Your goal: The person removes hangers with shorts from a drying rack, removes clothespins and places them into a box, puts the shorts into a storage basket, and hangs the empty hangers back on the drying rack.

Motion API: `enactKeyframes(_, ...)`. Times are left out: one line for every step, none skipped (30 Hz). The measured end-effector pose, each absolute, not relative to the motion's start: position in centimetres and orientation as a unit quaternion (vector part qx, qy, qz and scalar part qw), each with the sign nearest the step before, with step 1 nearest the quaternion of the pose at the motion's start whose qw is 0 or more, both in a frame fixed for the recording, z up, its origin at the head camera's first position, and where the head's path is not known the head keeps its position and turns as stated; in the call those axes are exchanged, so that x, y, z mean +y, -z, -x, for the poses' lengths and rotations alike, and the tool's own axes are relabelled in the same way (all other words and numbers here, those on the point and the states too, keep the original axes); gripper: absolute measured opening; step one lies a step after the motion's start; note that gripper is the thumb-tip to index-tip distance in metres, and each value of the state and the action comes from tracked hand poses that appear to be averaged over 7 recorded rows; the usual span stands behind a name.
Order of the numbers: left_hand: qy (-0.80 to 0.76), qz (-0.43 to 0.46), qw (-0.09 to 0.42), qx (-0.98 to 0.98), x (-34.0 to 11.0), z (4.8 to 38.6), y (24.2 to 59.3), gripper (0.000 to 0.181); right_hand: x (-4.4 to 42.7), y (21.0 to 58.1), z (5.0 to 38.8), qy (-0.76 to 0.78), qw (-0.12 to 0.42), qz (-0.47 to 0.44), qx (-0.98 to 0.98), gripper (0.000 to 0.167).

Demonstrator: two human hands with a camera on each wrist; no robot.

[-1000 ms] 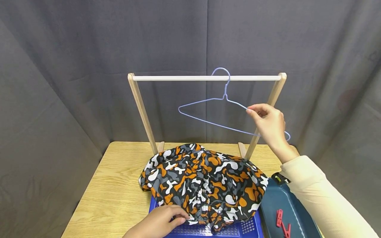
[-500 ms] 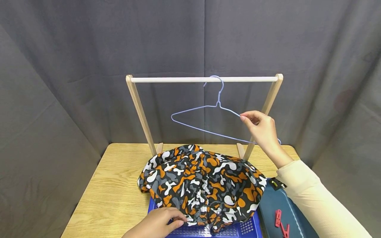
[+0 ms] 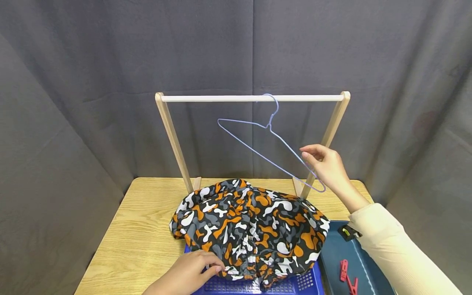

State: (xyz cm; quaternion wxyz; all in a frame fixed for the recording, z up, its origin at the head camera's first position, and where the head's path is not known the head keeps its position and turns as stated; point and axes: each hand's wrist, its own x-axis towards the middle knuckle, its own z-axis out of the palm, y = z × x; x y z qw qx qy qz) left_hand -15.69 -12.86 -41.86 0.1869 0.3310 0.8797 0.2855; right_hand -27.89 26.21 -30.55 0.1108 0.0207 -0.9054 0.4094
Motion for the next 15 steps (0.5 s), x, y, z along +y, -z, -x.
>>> enactKeyframes(-0.279, -0.337, 0.175, 0.882, -13.0, 15.8, 41.7, 0.015, 26.5, 30.7, 27.7, -0.410, 0.102, -0.016, -0.906, 0.028)
enactKeyframes(-0.273, -0.346, 0.164, 0.883, -13.1, 16.0, 41.7, 0.015, 26.8, 30.8, 27.5, -0.411, 0.095, -0.010, -0.906, 0.028)
enactKeyframes(-0.268, -0.354, 0.151, 0.883, -13.2, 16.1, 41.6, 0.014, 27.0, 31.0, 27.4, -0.414, 0.090, -0.006, -0.906, 0.029)
enactKeyframes(-0.263, -0.360, 0.135, 0.885, -13.3, 16.3, 41.5, 0.014, 27.3, 31.2, 27.2, -0.413, 0.084, -0.003, -0.907, 0.029)
enactKeyframes(-0.259, -0.364, 0.123, 0.886, -13.5, 16.5, 41.5, 0.013, 27.6, 31.5, 27.1, -0.411, 0.079, -0.001, -0.908, 0.029)
enactKeyframes(-0.257, -0.367, 0.109, 0.887, -13.6, 16.8, 41.4, 0.012, 27.9, 31.9, 26.9, -0.408, 0.075, 0.001, -0.910, 0.029)
enactKeyframes(-0.256, -0.370, 0.096, 0.888, -13.7, 17.1, 41.4, 0.012, 28.1, 32.2, 26.7, -0.406, 0.071, 0.003, -0.911, 0.029)
enactKeyframes(-0.253, -0.370, 0.082, 0.890, -13.8, 17.4, 41.4, 0.011, 28.3, 32.7, 26.6, -0.405, 0.068, 0.003, -0.912, 0.028)
enactKeyframes(-0.251, -0.366, 0.066, 0.894, -13.9, 17.7, 41.3, 0.011, 28.5, 33.1, 26.5, -0.404, 0.062, 0.005, -0.913, 0.028)
enactKeyframes(-0.247, -0.360, 0.049, 0.898, -14.1, 18.1, 41.3, 0.010, 28.6, 33.6, 26.3, -0.402, 0.057, 0.007, -0.914, 0.027)
enactKeyframes(-0.243, -0.354, 0.036, 0.902, -14.2, 18.4, 41.3, 0.009, 28.7, 34.1, 26.2, -0.400, 0.053, 0.008, -0.915, 0.027)
enactKeyframes(-0.241, -0.348, 0.022, 0.906, -14.3, 18.8, 41.3, 0.008, 28.9, 34.6, 26.1, -0.398, 0.050, 0.010, -0.916, 0.026)
enactKeyframes(-0.234, -0.341, 0.008, 0.910, -14.4, 19.1, 41.4, 0.007, 29.0, 35.1, 26.1, -0.397, 0.046, 0.011, -0.917, 0.025)
enactKeyframes(-0.227, -0.334, -0.008, 0.915, -14.4, 19.4, 41.5, 0.007, 29.1, 35.6, 26.0, -0.397, 0.041, 0.013, -0.917, 0.025)
enactKeyframes(-0.221, -0.325, -0.025, 0.919, -14.5, 19.7, 41.7, 0.008, 29.3, 36.1, 26.0, -0.399, 0.035, 0.016, -0.916, 0.025)
